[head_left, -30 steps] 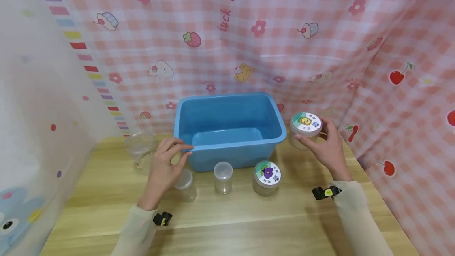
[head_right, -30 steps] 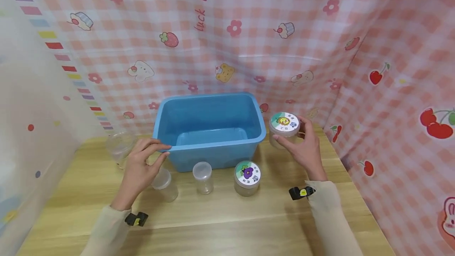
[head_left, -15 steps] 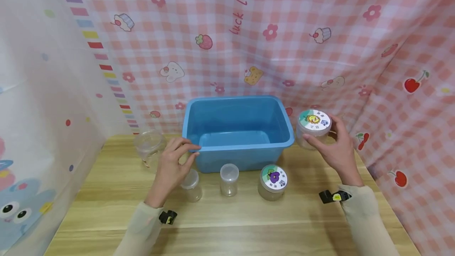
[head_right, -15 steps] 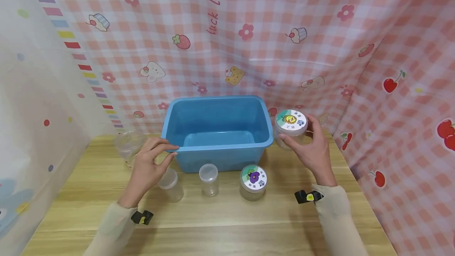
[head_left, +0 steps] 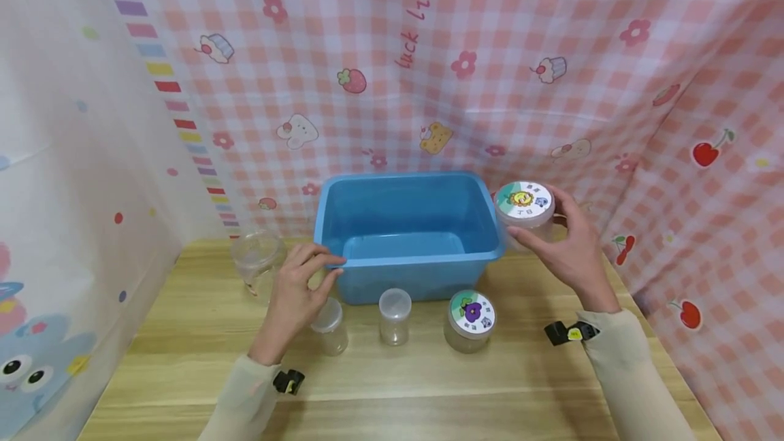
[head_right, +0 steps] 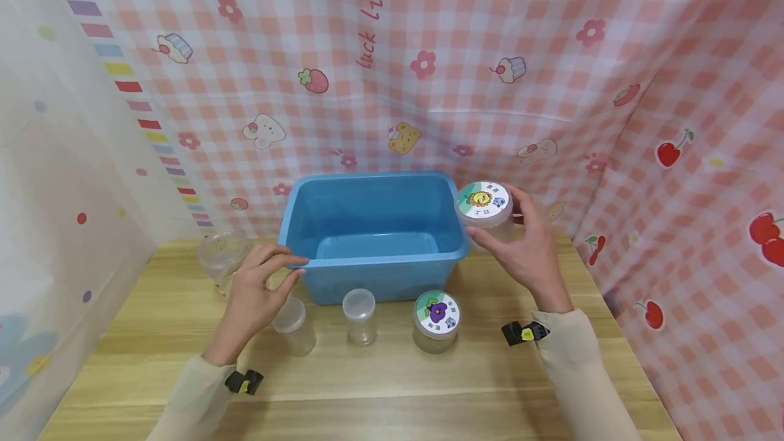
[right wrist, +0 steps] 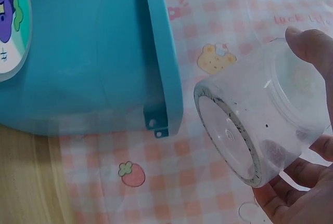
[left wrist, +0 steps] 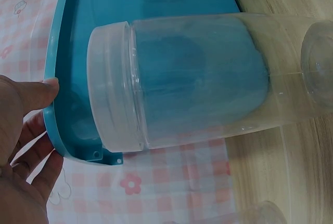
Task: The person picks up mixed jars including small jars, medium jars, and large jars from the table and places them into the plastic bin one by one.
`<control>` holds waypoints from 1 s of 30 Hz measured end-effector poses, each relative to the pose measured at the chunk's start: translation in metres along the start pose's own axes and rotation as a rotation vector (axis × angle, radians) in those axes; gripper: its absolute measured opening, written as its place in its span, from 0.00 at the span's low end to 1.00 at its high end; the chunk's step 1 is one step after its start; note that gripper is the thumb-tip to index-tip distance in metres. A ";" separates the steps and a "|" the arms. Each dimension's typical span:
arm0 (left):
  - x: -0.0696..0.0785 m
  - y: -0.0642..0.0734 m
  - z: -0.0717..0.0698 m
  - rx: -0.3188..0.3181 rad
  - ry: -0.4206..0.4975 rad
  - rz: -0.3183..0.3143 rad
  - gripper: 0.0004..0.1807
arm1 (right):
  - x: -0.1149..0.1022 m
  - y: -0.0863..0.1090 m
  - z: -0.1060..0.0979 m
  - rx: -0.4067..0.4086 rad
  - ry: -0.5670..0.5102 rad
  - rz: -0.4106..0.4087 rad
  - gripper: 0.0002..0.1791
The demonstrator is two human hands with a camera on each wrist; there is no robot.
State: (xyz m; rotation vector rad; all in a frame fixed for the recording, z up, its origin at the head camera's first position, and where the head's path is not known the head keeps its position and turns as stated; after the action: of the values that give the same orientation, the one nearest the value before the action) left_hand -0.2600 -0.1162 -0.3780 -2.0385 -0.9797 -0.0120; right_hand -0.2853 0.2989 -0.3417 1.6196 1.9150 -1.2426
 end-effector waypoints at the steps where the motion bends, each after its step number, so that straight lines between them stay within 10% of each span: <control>1: 0.000 0.000 0.000 0.003 -0.002 0.002 0.11 | -0.002 -0.001 0.001 -0.009 0.007 -0.001 0.46; 30: -0.002 0.000 -0.001 -0.007 -0.007 -0.011 0.11 | -0.012 -0.032 0.060 -0.203 0.021 -0.035 0.48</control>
State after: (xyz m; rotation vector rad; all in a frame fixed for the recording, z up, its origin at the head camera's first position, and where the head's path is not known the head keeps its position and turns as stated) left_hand -0.2606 -0.1183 -0.3782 -2.0412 -0.9962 -0.0140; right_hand -0.3271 0.2454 -0.3545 1.5066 2.0179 -1.0099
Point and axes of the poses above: each hand's wrist, its own y-axis away from the middle knuckle, its own z-axis out of the palm, x = y × z, the point moved 9 cm from there along -y, towards the middle knuckle, and after that the axes turned 6 degrees about -x, right-handed, at the moved point
